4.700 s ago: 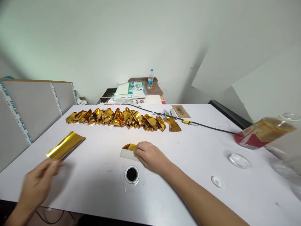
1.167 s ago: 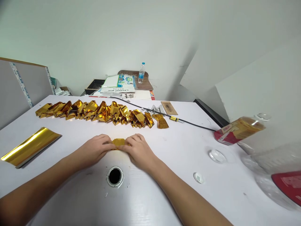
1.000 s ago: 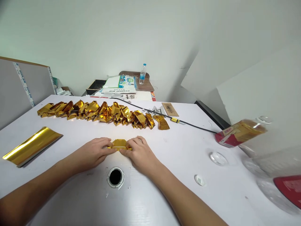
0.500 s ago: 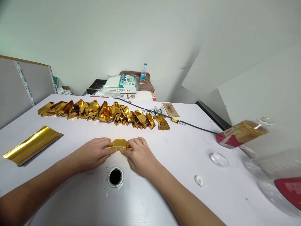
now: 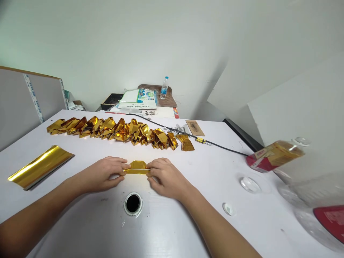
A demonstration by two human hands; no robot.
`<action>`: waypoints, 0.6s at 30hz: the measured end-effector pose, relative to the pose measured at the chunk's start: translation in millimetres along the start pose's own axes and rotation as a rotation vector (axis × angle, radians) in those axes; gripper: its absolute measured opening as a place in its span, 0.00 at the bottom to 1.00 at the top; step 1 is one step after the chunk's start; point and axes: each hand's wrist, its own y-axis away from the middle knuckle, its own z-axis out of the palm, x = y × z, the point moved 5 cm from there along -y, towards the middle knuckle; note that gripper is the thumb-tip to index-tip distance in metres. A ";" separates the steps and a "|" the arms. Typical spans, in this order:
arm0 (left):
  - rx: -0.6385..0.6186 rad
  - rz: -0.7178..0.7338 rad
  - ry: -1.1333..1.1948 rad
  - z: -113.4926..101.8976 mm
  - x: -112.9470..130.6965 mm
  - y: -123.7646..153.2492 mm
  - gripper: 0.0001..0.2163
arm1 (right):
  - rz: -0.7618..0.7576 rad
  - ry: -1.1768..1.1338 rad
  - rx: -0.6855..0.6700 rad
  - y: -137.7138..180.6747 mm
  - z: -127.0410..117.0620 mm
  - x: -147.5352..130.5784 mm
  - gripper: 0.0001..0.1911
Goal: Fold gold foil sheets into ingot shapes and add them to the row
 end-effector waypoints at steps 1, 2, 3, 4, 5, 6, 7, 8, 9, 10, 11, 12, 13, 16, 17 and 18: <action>0.001 -0.004 0.008 0.0 -1.0 0.6 0.07 | -0.008 -0.002 0.005 0.1 0.1 1.0 0.07; 0.002 -0.007 0.016 -0.1 -1.7 1.3 0.07 | -0.016 -0.004 0.010 0.3 0.1 1.9 0.08; 0.002 -0.007 0.023 -0.3 -2.0 1.8 0.06 | -0.024 -0.005 0.016 0.5 0.0 2.9 0.08; 0.001 -0.004 0.027 -0.4 -2.0 2.1 0.06 | -0.031 -0.005 0.021 0.7 -0.2 3.8 0.08; -0.001 0.001 0.029 -0.3 -1.7 2.4 0.07 | -0.036 -0.004 0.024 0.8 -0.3 4.7 0.09; -0.004 0.010 0.024 0.0 -1.1 2.4 0.09 | -0.039 -0.002 0.025 0.8 -0.3 5.6 0.10; -0.006 0.022 0.014 0.6 -0.4 2.3 0.11 | -0.041 -0.001 0.026 0.8 -0.4 6.4 0.10; -0.007 0.034 0.000 1.2 0.2 2.1 0.13 | -0.043 0.000 0.027 0.7 -0.4 7.1 0.10; -0.008 0.045 -0.014 2.1 0.7 1.8 0.13 | -0.044 0.001 0.029 0.7 -0.4 7.6 0.11; -0.010 0.054 -0.025 3.0 1.0 1.4 0.12 | -0.044 0.002 0.031 0.7 -0.3 8.0 0.11; -0.011 0.060 -0.030 3.9 1.2 0.9 0.11 | -0.045 0.004 0.033 0.8 -0.2 8.3 0.11; -0.012 0.064 -0.030 4.6 1.3 0.5 0.10 | -0.046 0.007 0.036 0.9 -0.1 8.4 0.11; -0.011 0.067 -0.028 5.0 1.3 0.0 0.10 | -0.045 0.009 0.038 1.1 0.0 8.5 0.12; 0.005 0.076 -0.031 5.1 1.2 -0.8 0.09 | -0.045 0.017 0.044 1.3 0.2 8.4 0.13; 0.014 0.078 -0.032 4.7 1.1 -0.8 0.09 | -0.045 0.019 0.044 1.3 0.4 8.3 0.13; 0.022 0.081 -0.034 4.3 0.9 -0.8 0.09 | -0.045 0.022 0.043 1.2 0.6 8.2 0.13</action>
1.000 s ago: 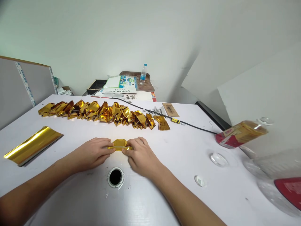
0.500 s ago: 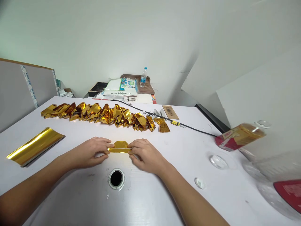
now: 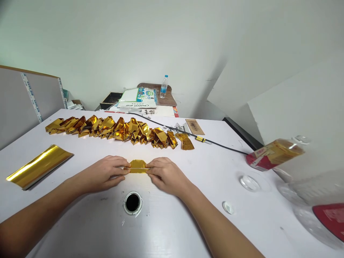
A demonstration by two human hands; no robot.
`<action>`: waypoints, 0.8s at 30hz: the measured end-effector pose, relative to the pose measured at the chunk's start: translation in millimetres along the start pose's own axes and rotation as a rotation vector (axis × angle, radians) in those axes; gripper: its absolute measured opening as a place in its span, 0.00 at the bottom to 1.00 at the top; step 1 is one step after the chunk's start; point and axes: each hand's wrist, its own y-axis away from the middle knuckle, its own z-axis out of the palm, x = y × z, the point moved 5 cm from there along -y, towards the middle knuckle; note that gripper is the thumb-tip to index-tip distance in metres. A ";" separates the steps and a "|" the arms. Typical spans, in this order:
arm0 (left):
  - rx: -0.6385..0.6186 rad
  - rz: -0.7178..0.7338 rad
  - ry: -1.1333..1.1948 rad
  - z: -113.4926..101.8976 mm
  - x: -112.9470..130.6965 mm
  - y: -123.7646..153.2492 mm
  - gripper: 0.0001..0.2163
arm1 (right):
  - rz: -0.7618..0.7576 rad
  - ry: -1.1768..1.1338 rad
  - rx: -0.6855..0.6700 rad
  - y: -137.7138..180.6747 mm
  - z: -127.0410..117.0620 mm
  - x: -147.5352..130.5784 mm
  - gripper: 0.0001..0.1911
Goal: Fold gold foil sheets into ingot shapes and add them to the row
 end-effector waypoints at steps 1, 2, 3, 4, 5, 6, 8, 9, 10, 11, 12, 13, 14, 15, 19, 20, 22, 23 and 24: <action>0.006 0.004 -0.002 -0.3 0.0 0.1 0.09 | 0.000 0.003 0.000 -0.1 0.2 0.0 0.13; 0.009 0.009 -0.004 -0.6 0.1 0.3 0.10 | -0.001 0.005 0.004 -0.3 0.4 -0.1 0.12; 0.010 0.013 -0.007 -0.7 0.5 0.4 0.10 | -0.001 0.008 0.009 -0.4 0.6 -0.3 0.12; 0.007 0.011 -0.008 -0.5 0.9 0.4 0.10 | -0.004 0.011 0.014 -0.5 0.8 -0.6 0.12; -0.001 0.004 -0.009 0.0 1.5 0.3 0.10 | -0.006 0.014 0.018 -0.6 1.1 -1.1 0.12; -0.011 -0.006 -0.014 0.8 2.5 0.0 0.11 | -0.009 0.016 0.021 -0.7 1.5 -1.7 0.12; -0.035 -0.026 -0.047 3.3 5.2 -0.9 0.16 | -0.011 0.020 0.028 -0.6 2.0 -3.2 0.12; -0.044 -0.032 -0.072 4.6 6.9 -1.5 0.19 | -0.011 0.020 0.033 -0.5 2.0 -3.9 0.11; -0.048 -0.036 -0.098 5.8 8.5 -2.2 0.21 | -0.010 0.019 0.037 -0.3 1.7 -4.7 0.11; -0.048 -0.036 -0.117 6.7 9.8 -2.8 0.22 | -0.008 0.019 0.038 -0.1 1.3 -5.4 0.11; -0.047 -0.036 -0.127 7.6 10.7 -3.2 0.23 | -0.003 0.018 0.035 0.1 0.8 -6.1 0.11; -0.049 -0.036 -0.130 8.4 11.0 -3.5 0.22 | 0.002 0.018 0.026 0.1 0.3 -6.9 0.10; -0.054 -0.036 -0.132 9.1 11.0 -3.6 0.21 | 0.007 0.019 0.011 0.0 -0.2 -8.1 0.09; -0.059 -0.038 -0.134 9.7 10.6 -3.6 0.21 | 0.015 0.023 -0.009 -0.3 -0.6 -9.7 0.09; -0.065 -0.047 -0.143 9.6 9.3 -3.1 0.20 | 0.056 0.086 -0.126 -3.9 0.8 -21.3 0.17; -0.065 -0.046 -0.148 9.2 9.7 -3.1 0.20 | 0.064 0.113 -0.153 -5.0 1.7 -25.1 0.21; -0.070 -0.043 -0.160 8.5 10.9 -3.7 0.20 | 0.076 0.163 -0.191 -7.1 3.4 -31.7 0.27; -0.073 -0.045 -0.164 8.1 11.4 -4.1 0.19 | 0.082 0.180 -0.202 -7.7 4.0 -33.7 0.27; -0.074 -0.047 -0.164 7.6 11.7 -4.5 0.18 | 0.085 0.188 -0.207 -8.1 4.3 -34.8 0.26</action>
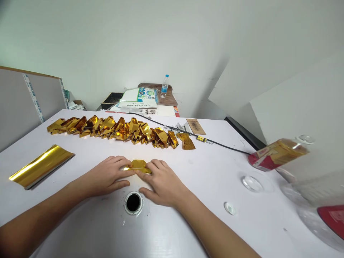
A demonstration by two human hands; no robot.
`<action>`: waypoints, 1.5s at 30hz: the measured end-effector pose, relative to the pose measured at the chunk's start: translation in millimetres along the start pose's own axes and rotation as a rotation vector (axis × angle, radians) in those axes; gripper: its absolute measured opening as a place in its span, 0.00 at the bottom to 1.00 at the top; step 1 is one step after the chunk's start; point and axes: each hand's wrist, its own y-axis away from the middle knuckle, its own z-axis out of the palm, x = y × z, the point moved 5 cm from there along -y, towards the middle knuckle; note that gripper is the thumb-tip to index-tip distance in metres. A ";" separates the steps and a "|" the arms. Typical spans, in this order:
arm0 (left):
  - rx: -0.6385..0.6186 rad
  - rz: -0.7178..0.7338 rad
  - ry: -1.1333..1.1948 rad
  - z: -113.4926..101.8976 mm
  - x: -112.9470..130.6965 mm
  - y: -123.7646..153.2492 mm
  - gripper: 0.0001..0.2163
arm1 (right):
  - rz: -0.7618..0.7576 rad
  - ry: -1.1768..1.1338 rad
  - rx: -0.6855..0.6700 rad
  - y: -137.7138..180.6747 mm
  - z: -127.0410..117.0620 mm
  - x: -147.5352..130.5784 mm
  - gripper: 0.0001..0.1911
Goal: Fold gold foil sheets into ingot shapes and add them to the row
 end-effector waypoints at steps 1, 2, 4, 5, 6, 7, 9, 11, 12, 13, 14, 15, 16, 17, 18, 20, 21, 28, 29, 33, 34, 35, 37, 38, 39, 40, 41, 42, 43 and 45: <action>0.000 -0.001 0.003 -0.4 0.1 -0.2 0.17 | -0.001 0.001 -0.001 0.0 0.0 0.0 0.24; 0.000 -0.001 0.007 -0.7 -0.1 -0.3 0.16 | -0.009 -0.002 0.001 0.3 0.0 0.9 0.22; -0.001 0.002 0.011 -1.0 -1.2 0.2 0.14 | -0.034 -0.016 0.027 1.6 -0.5 5.4 0.17; 0.000 0.006 0.015 -1.1 -2.0 0.9 0.14 | -0.049 -0.025 0.047 2.5 -0.8 8.5 0.16; 0.004 0.009 0.022 -1.4 -3.0 1.7 0.13 | -0.064 -0.035 0.071 3.5 -1.1 11.8 0.14; 0.011 0.014 0.034 -2.0 -4.0 2.6 0.13 | -0.078 -0.046 0.098 4.5 -1.3 15.1 0.14; 0.032 0.026 0.069 -3.9 -6.2 4.6 0.12 | -0.104 -0.067 0.149 6.3 -1.2 20.9 0.13; 0.055 0.038 0.104 -6.5 -8.2 6.3 0.11 | -0.123 -0.090 0.184 7.5 -0.6 24.9 0.11; 0.063 0.042 0.118 -7.7 -9.1 7.0 0.11 | -0.127 -0.102 0.195 7.9 -0.1 26.4 0.11; 0.067 0.045 0.131 -8.6 -9.9 7.5 0.11 | -0.128 -0.113 0.201 8.1 0.3 27.5 0.10; 0.069 0.045 0.143 -9.4 -10.7 7.9 0.11 | -0.127 -0.124 0.206 8.1 0.5 28.3 0.10; 0.068 0.043 0.154 -9.9 -11.6 8.1 0.11 | -0.126 -0.133 0.210 8.1 0.6 28.9 0.09; 0.067 0.037 0.166 -10.2 -12.7 8.2 0.11 | -0.124 -0.142 0.212 7.9 0.7 29.4 0.08; 0.065 0.028 0.175 -10.4 -13.8 8.2 0.12 | -0.122 -0.149 0.214 7.7 0.8 29.8 0.07; 0.063 0.018 0.184 -10.4 -15.1 8.2 0.12 | -0.122 -0.155 0.215 7.5 0.8 30.2 0.07; 0.054 -0.005 0.192 -10.1 -17.5 8.2 0.11 | -0.120 -0.166 0.221 7.0 1.0 31.0 0.07; 0.047 -0.014 0.194 -9.9 -18.4 8.2 0.11 | -0.119 -0.172 0.224 6.9 1.1 31.4 0.07; 0.069 -0.038 0.263 -7.4 -22.0 9.4 0.10 | -0.106 -0.167 0.222 6.3 2.6 32.9 0.05; 0.075 -0.045 0.271 -6.2 -23.3 9.6 0.09 | -0.103 -0.167 0.220 5.5 2.6 32.8 0.06; 0.123 -0.046 0.331 -3.1 -29.2 10.7 0.07 | -0.096 -0.140 0.222 0.8 1.5 30.9 0.08; 0.130 -0.033 0.346 -3.0 -29.8 11.0 0.07 | -0.092 -0.121 0.231 -0.2 0.7 30.9 0.09; 0.132 -0.018 0.353 -3.1 -29.5 11.1 0.07 | -0.086 -0.099 0.240 -0.9 -0.2 31.4 0.09; 0.120 0.008 0.344 -3.4 -26.8 10.9 0.07 | -0.062 -0.054 0.262 -1.4 -2.1 34.0 0.10; 0.111 0.016 0.332 -3.3 -24.4 10.4 0.07 | -0.045 -0.034 0.268 -1.3 -2.8 35.7 0.10; 0.105 0.021 0.318 -3.1 -21.5 9.7 0.07 | -0.025 -0.015 0.273 -1.1 -3.4 37.4 0.10; 0.106 0.023 0.306 -2.7 -18.5 8.7 0.07 | -0.003 0.006 0.282 -0.9 -4.1 38.4 0.09; 0.113 0.020 0.297 -2.1 -15.5 7.5 0.07 | 0.014 0.024 0.293 -0.7 -4.6 38.2 0.08; 0.128 0.016 0.291 -1.5 -12.8 6.3 0.07 | 0.024 0.036 0.304 -0.8 -4.8 36.4 0.08; 0.145 0.009 0.285 -0.5 -10.5 5.0 0.07 | 0.022 0.034 0.310 -1.3 -4.4 32.7 0.08; 0.171 -0.007 0.265 2.0 -7.4 2.8 0.07 | -0.003 -0.011 0.305 -3.3 -1.6 21.5 0.10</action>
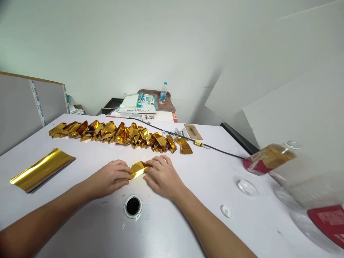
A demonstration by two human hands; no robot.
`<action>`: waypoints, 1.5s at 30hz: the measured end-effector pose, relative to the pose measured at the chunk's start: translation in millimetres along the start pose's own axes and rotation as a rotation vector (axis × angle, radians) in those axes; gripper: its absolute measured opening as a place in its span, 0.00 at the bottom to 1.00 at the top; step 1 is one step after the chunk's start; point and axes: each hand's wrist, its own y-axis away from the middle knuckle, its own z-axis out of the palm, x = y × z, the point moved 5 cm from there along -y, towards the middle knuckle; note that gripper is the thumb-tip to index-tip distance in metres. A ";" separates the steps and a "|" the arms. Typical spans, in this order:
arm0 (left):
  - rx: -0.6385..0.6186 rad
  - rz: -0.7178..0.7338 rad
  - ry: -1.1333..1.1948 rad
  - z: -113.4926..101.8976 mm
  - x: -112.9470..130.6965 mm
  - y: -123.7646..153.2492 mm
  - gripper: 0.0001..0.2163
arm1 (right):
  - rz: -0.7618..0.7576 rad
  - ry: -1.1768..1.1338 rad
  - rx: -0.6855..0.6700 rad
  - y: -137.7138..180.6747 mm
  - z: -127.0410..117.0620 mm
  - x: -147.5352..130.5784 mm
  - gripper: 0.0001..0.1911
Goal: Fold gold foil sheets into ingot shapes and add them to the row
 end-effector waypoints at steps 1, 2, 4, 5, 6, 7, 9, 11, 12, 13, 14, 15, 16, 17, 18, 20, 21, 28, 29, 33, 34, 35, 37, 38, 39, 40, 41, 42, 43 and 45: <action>0.005 0.000 -0.017 1.8 0.8 -0.6 0.07 | -0.009 -0.039 -0.019 -0.6 3.0 -6.4 0.10; 0.006 0.005 -0.038 3.4 1.6 -1.1 0.07 | -0.016 -0.071 -0.041 -1.2 6.4 -12.5 0.11; 0.010 0.037 -0.094 5.5 3.9 -1.7 0.07 | -0.029 -0.099 -0.085 -1.7 12.9 -22.1 0.13; 0.017 0.061 -0.126 6.1 5.4 -1.9 0.08 | -0.033 -0.105 -0.097 -1.7 15.3 -24.9 0.13; 0.025 0.084 -0.157 6.5 7.0 -2.1 0.09 | -0.036 -0.111 -0.102 -1.6 17.0 -26.3 0.13; 0.036 0.102 -0.189 7.0 8.5 -2.4 0.09 | -0.035 -0.120 -0.101 -1.3 18.0 -26.7 0.13; 0.065 0.119 -0.252 8.4 11.0 -3.5 0.09 | -0.030 -0.138 -0.087 -0.7 18.7 -25.5 0.13; 0.096 0.107 -0.293 10.9 12.8 -5.4 0.09 | -0.027 -0.144 -0.070 -0.4 18.8 -24.7 0.13; 0.113 0.089 -0.295 12.5 13.3 -6.6 0.08 | -0.025 -0.143 -0.061 -0.5 19.0 -24.6 0.13; 0.129 0.063 -0.282 14.2 13.5 -7.9 0.07 | -0.020 -0.140 -0.052 -0.7 19.2 -24.7 0.13; 0.145 0.030 -0.258 15.9 13.4 -9.1 0.06 | -0.015 -0.139 -0.043 -1.0 19.7 -24.8 0.12; 0.159 -0.007 -0.224 17.4 13.2 -10.1 0.05 | -0.010 -0.137 -0.035 -1.2 20.2 -24.7 0.11; 0.168 -0.040 -0.188 18.7 13.0 -10.8 0.05 | -0.006 -0.137 -0.026 -1.4 20.6 -24.5 0.10; 0.169 -0.063 -0.156 19.6 13.2 -11.4 0.06 | -0.004 -0.137 -0.017 -1.5 20.8 -23.9 0.09; 0.157 -0.069 -0.130 20.2 14.0 -11.7 0.06 | -0.003 -0.138 -0.011 -1.4 20.9 -23.0 0.09; 0.106 -0.034 -0.084 19.7 16.8 -12.0 0.07 | 0.002 -0.143 -0.015 -0.9 20.4 -20.4 0.08; 0.075 0.000 -0.060 18.5 18.3 -11.7 0.08 | 0.004 -0.147 -0.025 -0.6 19.9 -19.0 0.08; 0.017 0.159 0.018 8.3 17.3 -7.7 0.11 | 0.028 -0.187 -0.116 0.9 14.1 -15.4 0.07; 0.019 0.179 0.015 8.5 17.5 -7.5 0.11 | 0.034 -0.191 -0.129 1.2 14.0 -15.6 0.07; 0.023 0.235 0.002 9.5 20.3 -7.3 0.11 | 0.067 -0.213 -0.149 2.3 14.4 -16.9 0.06; 0.021 0.235 0.000 9.2 20.8 -7.3 0.11 | 0.076 -0.218 -0.146 2.5 14.7 -17.3 0.05; 0.016 0.235 -0.001 8.8 21.3 -7.3 0.11 | 0.089 -0.221 -0.143 2.7 14.9 -17.5 0.05; 0.004 0.231 -0.001 7.6 21.7 -7.2 0.11 | 0.120 -0.226 -0.137 2.9 15.5 -17.8 0.06; -0.003 0.229 0.000 6.9 21.9 -7.1 0.11 | 0.135 -0.230 -0.135 2.7 15.8 -17.9 0.06; -0.008 0.228 0.001 6.2 21.9 -7.0 0.11 | 0.150 -0.234 -0.136 2.5 16.1 -18.1 0.07; -0.011 0.227 0.001 5.5 21.8 -6.9 0.11 | 0.165 -0.240 -0.138 2.2 16.4 -18.3 0.08; -0.013 0.228 0.002 4.9 21.8 -6.8 0.11 | 0.180 -0.245 -0.142 1.9 16.9 -18.5 0.08; -0.014 0.229 0.004 4.5 21.7 -6.6 0.12 | 0.196 -0.249 -0.144 1.6 17.4 -18.8 0.09; -0.015 0.232 0.006 4.1 21.6 -6.5 0.12 | 0.213 -0.251 -0.142 1.3 18.0 -18.9 0.08; -0.016 0.240 0.013 3.9 21.5 -6.2 0.12 | 0.250 -0.247 -0.121 1.0 19.1 -19.0 0.07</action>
